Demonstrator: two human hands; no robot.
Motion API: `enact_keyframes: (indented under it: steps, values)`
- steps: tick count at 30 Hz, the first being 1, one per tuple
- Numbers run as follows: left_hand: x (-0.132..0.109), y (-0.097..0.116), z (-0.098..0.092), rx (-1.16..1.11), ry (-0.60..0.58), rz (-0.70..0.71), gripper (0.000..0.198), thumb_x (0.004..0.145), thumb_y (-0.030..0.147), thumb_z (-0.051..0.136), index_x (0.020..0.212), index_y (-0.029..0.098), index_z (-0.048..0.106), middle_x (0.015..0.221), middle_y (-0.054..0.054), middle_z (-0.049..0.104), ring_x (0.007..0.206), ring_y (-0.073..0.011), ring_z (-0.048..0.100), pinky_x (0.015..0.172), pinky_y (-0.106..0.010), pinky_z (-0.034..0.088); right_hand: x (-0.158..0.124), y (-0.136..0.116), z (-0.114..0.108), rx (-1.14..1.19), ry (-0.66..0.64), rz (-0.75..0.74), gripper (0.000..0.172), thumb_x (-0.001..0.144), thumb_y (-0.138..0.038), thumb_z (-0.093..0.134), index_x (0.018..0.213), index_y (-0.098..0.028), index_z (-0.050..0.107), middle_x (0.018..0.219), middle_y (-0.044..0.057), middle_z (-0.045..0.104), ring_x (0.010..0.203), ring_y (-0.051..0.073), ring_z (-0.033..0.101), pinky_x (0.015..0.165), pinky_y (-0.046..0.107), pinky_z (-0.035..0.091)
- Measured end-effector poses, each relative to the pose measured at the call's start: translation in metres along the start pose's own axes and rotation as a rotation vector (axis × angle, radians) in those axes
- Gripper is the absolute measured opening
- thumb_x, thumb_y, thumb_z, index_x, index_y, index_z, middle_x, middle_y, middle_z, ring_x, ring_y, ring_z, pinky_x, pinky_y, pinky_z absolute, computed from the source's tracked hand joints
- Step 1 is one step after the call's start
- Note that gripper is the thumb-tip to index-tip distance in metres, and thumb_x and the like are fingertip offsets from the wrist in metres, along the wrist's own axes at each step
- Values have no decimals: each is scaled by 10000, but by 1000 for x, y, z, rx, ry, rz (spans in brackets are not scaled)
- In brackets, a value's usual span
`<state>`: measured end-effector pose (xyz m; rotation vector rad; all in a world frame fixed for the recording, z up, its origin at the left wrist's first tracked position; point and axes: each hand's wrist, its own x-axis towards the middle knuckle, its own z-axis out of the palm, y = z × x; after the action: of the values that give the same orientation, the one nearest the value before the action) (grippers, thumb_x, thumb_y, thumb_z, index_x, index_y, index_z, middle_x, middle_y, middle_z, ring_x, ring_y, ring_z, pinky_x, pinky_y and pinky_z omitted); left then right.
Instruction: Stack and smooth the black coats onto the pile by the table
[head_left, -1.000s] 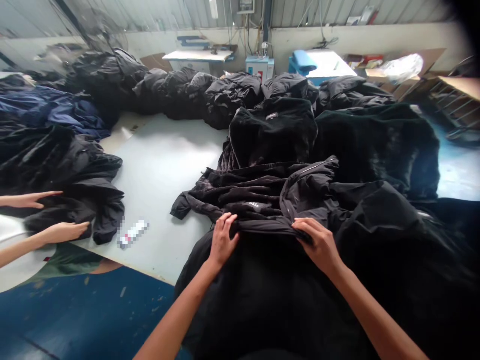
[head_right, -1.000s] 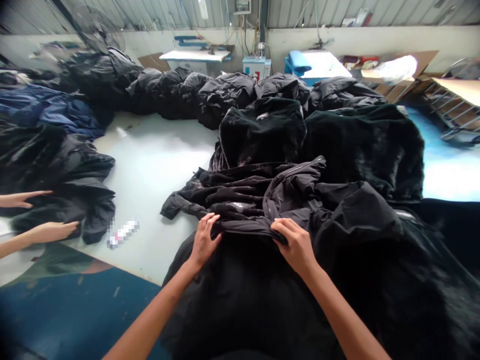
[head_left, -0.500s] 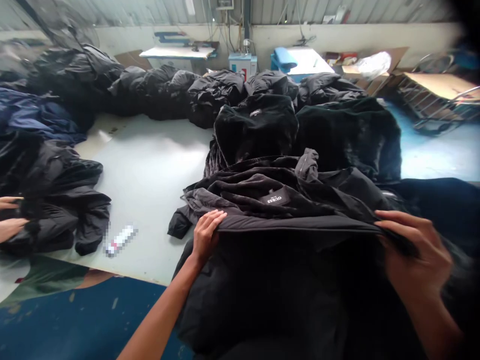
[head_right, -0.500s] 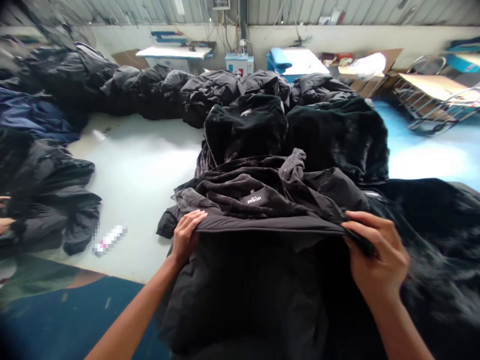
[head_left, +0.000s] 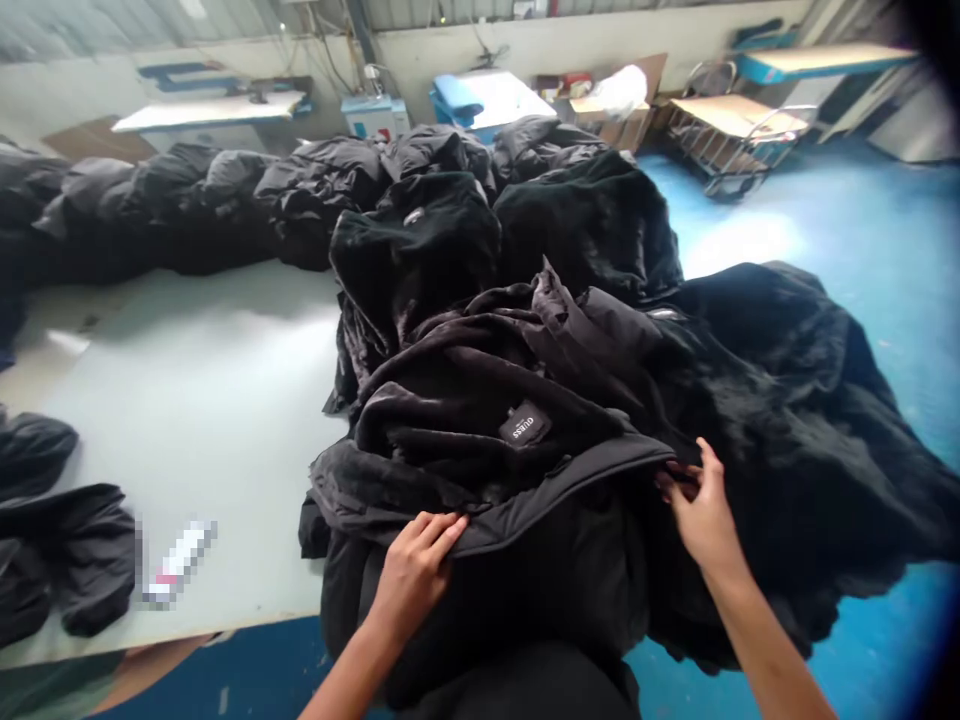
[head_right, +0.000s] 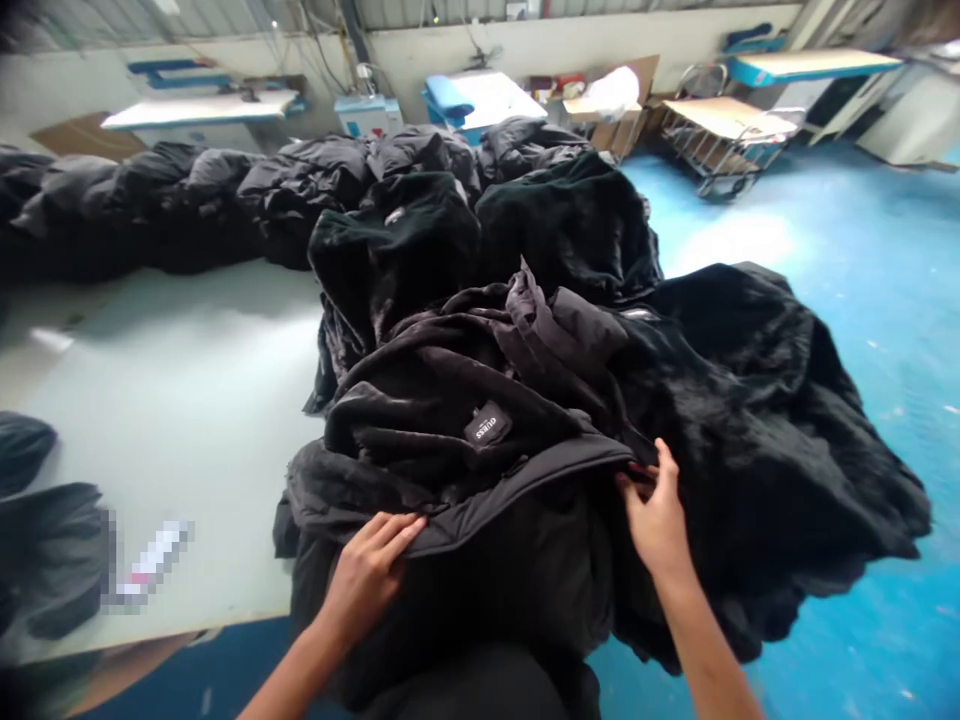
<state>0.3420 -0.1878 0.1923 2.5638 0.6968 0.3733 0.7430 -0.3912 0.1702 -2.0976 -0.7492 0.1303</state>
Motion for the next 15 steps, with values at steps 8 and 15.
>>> enact_keyframes:
  steps: [8, 15]
  values:
    - [79, -9, -62, -187, -193, -107, 383, 1095, 415, 461, 1192, 276, 805, 1084, -31, 837, 914, -224, 796, 864, -315, 617, -63, -60, 25, 189, 153, 189, 489, 1018, -423, 615, 1454, -228, 512, 1113, 97, 636, 949, 248, 704, 788, 426, 663]
    - [37, -13, -33, 101, 156, -622, 364, 994, 563, 560, 1059, 244, 722, 1053, -57, 772, 950, -295, 745, 862, -399, 593, 27, -95, 8, -133, 22, -303, 293, 1063, -350, 530, 1275, -229, 692, 1294, 127, 691, 1238, 301, 632, 1107, 511, 524]
